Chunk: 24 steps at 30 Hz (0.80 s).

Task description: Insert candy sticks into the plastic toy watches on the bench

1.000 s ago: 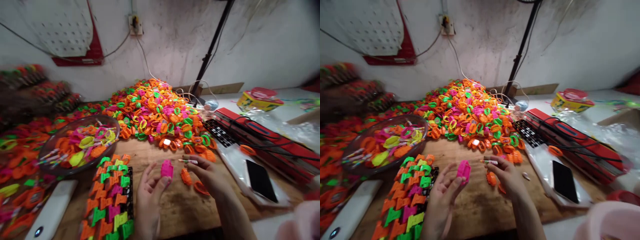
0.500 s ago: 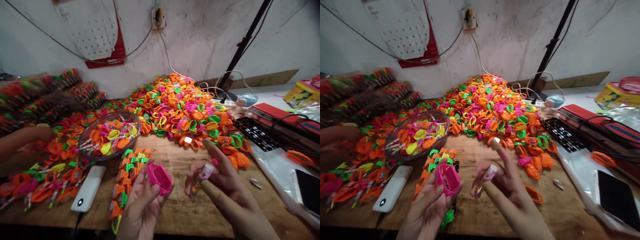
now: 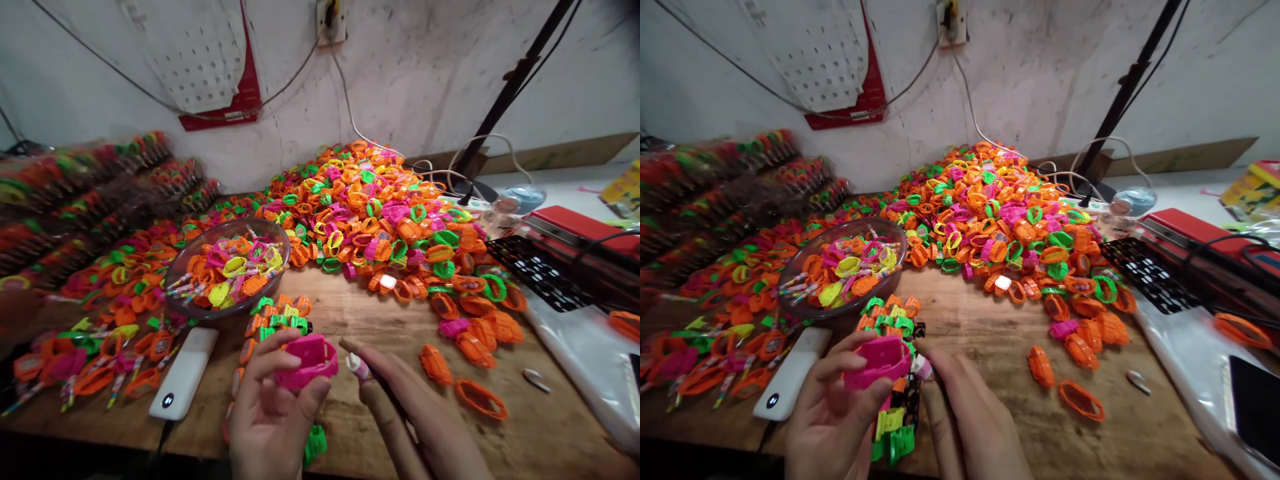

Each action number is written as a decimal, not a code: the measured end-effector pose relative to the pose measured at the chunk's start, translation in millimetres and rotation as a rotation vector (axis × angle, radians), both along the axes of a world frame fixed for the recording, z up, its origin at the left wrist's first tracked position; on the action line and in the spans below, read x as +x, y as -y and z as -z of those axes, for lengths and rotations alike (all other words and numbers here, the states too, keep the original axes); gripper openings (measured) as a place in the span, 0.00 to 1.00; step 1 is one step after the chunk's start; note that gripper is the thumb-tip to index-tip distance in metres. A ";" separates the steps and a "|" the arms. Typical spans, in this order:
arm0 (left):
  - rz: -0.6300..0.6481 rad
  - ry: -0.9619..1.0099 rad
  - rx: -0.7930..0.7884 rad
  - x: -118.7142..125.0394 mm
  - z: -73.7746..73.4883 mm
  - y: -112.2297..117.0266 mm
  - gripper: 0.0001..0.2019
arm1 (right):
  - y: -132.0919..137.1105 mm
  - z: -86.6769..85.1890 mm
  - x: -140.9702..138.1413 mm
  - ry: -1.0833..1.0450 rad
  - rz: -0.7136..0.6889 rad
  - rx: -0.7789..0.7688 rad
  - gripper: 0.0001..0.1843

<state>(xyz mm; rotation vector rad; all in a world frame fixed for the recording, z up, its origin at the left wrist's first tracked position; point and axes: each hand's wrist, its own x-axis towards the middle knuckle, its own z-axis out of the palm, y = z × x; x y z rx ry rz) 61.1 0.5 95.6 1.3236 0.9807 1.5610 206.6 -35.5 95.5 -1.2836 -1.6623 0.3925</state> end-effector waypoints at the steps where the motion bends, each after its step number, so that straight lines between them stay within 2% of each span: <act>1: -0.013 -0.048 0.051 -0.1 0.5 0.4 0.11 | -0.9 1.4 -1.0 -0.003 -0.007 -0.003 0.21; 6: -0.070 -0.228 0.249 -1.8 2.6 3.1 0.13 | -1.9 5.0 -0.3 0.019 -0.041 0.033 0.21; 12: -0.090 -0.375 0.327 -6.9 1.3 4.3 0.14 | -3.1 18.4 -0.1 0.086 -0.034 0.087 0.19; 16: -0.150 -0.586 0.359 -14.9 0.7 3.5 0.12 | -9.0 23.1 -14.6 0.298 0.039 0.165 0.18; 20: -0.147 -0.766 0.375 -26.4 2.5 5.0 0.11 | -14.0 20.5 -23.5 0.574 0.203 0.268 0.18; 22: -0.149 -0.797 0.350 -31.0 3.3 8.5 0.11 | -14.8 20.1 -22.5 0.637 0.178 0.265 0.18; 24: -0.135 -0.817 0.327 -33.4 3.1 14.9 0.10 | -13.6 23.4 -21.3 0.650 0.081 0.269 0.17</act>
